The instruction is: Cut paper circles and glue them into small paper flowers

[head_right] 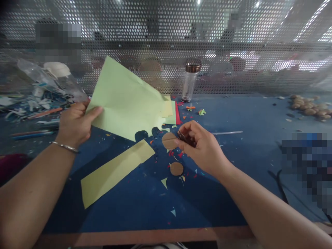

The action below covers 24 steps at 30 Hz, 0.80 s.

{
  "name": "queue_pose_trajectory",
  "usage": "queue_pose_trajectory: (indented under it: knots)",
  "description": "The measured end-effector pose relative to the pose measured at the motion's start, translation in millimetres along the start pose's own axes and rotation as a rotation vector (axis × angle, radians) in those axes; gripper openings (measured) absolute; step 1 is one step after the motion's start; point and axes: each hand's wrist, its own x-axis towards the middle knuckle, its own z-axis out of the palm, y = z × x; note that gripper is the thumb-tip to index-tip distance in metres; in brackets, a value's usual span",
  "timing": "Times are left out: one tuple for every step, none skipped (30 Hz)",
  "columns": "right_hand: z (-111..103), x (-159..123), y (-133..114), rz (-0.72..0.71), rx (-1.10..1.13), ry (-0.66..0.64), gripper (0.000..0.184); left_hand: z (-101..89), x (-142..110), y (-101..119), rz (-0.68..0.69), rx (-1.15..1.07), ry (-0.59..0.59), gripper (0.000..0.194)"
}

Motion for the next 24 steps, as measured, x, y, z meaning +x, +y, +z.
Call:
queue_pose_trajectory:
  knots:
    - [0.1, 0.4, -0.3, 0.005, 0.022, 0.006, 0.028, -1.0, -0.2, 2.3, 0.003, -0.058, 0.004, 0.036]
    - [0.2, 0.8, -0.7, 0.009, 0.041, 0.009, 0.029, -1.4, -0.6, 4.6, 0.008, -0.114, 0.009, 0.033]
    - [0.0, 1.1, -1.1, 0.013, 0.050, 0.009, 0.031, -1.2, -1.1, 6.9, 0.010, -0.165, 0.008, 0.029]
    - [-0.3, 1.2, -1.5, 0.019, 0.048, 0.008, 0.032, -0.6, -1.9, 9.3, 0.002, -0.210, -0.009, 0.026]
    - [-0.8, 1.4, -1.8, 0.024, 0.040, 0.006, 0.034, 0.3, -3.0, 11.7, -0.008, -0.250, -0.028, 0.023]
    - [-1.4, 1.4, -1.9, 0.030, 0.032, 0.005, 0.036, 1.3, -4.2, 14.2, -0.020, -0.284, -0.044, 0.022]
    - [-2.0, 1.4, -1.8, 0.038, 0.030, 0.001, 0.038, 2.1, -5.6, 16.5, -0.033, -0.314, -0.060, 0.022]
    - [-2.5, 1.4, -1.6, 0.048, 0.032, -0.002, 0.038, 2.7, -6.9, 18.7, -0.049, -0.337, -0.074, 0.023]
    - [-2.9, 1.4, -1.3, 0.062, 0.038, -0.001, 0.038, 3.0, -8.1, 20.7, -0.066, -0.357, -0.087, 0.023]
    - [-3.2, 1.4, -0.9, 0.076, 0.047, 0.000, 0.038, 3.0, -9.1, 22.3, -0.087, -0.373, -0.103, 0.023]
    - [-3.4, 1.5, -0.5, 0.092, 0.060, 0.003, 0.038, 2.8, -9.9, 23.6, -0.111, -0.385, -0.123, 0.022]
    - [-3.6, 1.6, -0.2, 0.111, 0.076, 0.002, 0.039, 2.3, -10.6, 24.6, -0.136, -0.395, -0.146, 0.022]
    - [-3.6, 1.7, 0.1, 0.128, 0.097, -0.002, 0.039, 1.9, -11.1, 25.4, -0.160, -0.404, -0.167, 0.022]
    - [-3.5, 1.8, 0.4, 0.145, 0.122, -0.010, 0.040, 1.4, -11.5, 26.1, -0.182, -0.411, -0.185, 0.023]
    - [-3.3, 2.1, 0.6, 0.163, 0.148, -0.026, 0.041, 1.2, -12.0, 26.7, -0.200, -0.419, -0.197, 0.023]
    - [-2.9, 2.3, 0.9, 0.180, 0.171, -0.050, 0.041, 1.3, -12.5, 27.3, -0.213, -0.427, -0.207, 0.024]
    - [-2.3, 2.6, 1.1, 0.195, 0.191, -0.079, 0.041, 1.6, -13.0, 27.8, -0.222, -0.439, -0.214, 0.024]
    - [-1.5, 2.9, 1.3, 0.210, 0.210, -0.112, 0.041, 2.3, -13.6, 28.3, -0.228, -0.452, -0.221, 0.024]
    - [-0.4, 3.1, 1.4, 0.226, 0.232, -0.146, 0.041, 3.1, -14.1, 28.7, -0.232, -0.465, -0.231, 0.024]
    - [0.8, 3.2, 1.5, 0.247, 0.257, -0.179, 0.042, 4.2, -14.5, 29.0, -0.235, -0.478, -0.240, 0.024]
    - [2.1, 3.2, 1.5, 0.272, 0.284, -0.207, 0.042, 5.2, -14.7, 29.1, -0.238, -0.490, -0.248, 0.023]
    - [3.4, 3.1, 1.3, 0.299, 0.313, -0.234, 0.043, 6.0, -14.8, 29.0, -0.240, -0.501, -0.252, 0.023]
    - [4.6, 2.9, 0.9, 0.326, 0.336, -0.258, 0.043, 6.6, -14.6, 28.8, -0.241, -0.510, -0.251, 0.023]
    - [5.6, 2.6, 0.2, 0.348, 0.352, -0.280, 0.043, 6.9, -14.3, 28.5, -0.243, -0.516, -0.249, 0.023]
